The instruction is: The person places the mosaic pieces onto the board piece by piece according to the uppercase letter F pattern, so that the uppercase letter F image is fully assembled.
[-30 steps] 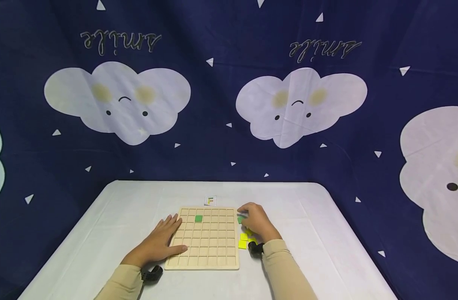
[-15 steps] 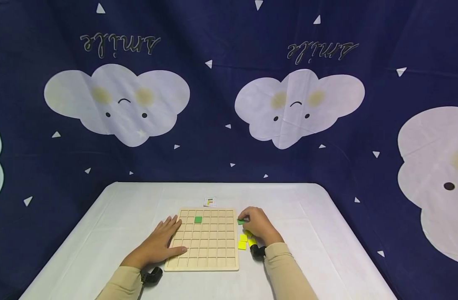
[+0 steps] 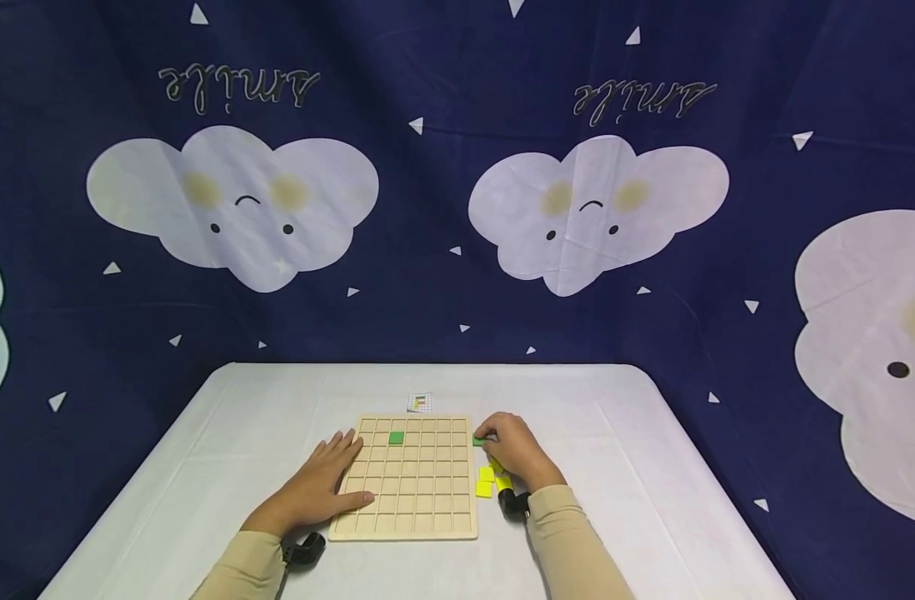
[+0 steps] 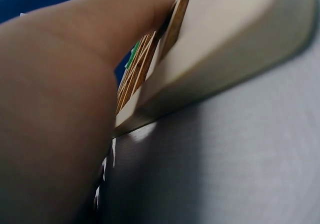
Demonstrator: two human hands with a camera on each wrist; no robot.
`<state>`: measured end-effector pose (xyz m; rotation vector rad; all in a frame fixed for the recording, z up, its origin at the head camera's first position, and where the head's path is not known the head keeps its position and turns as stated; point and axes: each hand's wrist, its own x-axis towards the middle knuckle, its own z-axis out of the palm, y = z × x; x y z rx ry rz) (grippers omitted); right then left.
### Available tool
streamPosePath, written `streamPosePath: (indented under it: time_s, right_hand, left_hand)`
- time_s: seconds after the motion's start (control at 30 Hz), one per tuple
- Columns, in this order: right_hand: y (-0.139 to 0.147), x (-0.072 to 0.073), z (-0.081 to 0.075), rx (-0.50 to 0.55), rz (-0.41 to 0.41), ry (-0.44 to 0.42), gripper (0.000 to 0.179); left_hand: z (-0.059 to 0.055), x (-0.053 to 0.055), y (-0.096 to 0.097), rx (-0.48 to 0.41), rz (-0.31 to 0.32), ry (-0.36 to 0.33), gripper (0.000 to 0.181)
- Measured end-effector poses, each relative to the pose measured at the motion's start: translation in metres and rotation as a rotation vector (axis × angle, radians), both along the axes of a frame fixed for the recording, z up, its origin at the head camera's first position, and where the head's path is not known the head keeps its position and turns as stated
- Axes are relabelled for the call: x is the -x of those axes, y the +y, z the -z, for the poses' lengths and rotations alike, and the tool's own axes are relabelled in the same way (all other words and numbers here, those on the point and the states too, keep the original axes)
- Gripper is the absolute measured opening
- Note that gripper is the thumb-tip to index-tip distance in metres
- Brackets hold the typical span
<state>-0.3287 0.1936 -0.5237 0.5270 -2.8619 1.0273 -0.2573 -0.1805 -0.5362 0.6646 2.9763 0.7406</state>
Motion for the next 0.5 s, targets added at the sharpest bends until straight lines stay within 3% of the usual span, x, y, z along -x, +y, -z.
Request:
streamPosePath:
  time_s: [0.5]
  right_hand:
    - [-0.015, 0.005, -0.009, 0.023, -0.021, 0.034, 0.017]
  left_hand:
    - [0.004, 0.004, -0.001, 0.009, -0.004, -0.007, 0.109]
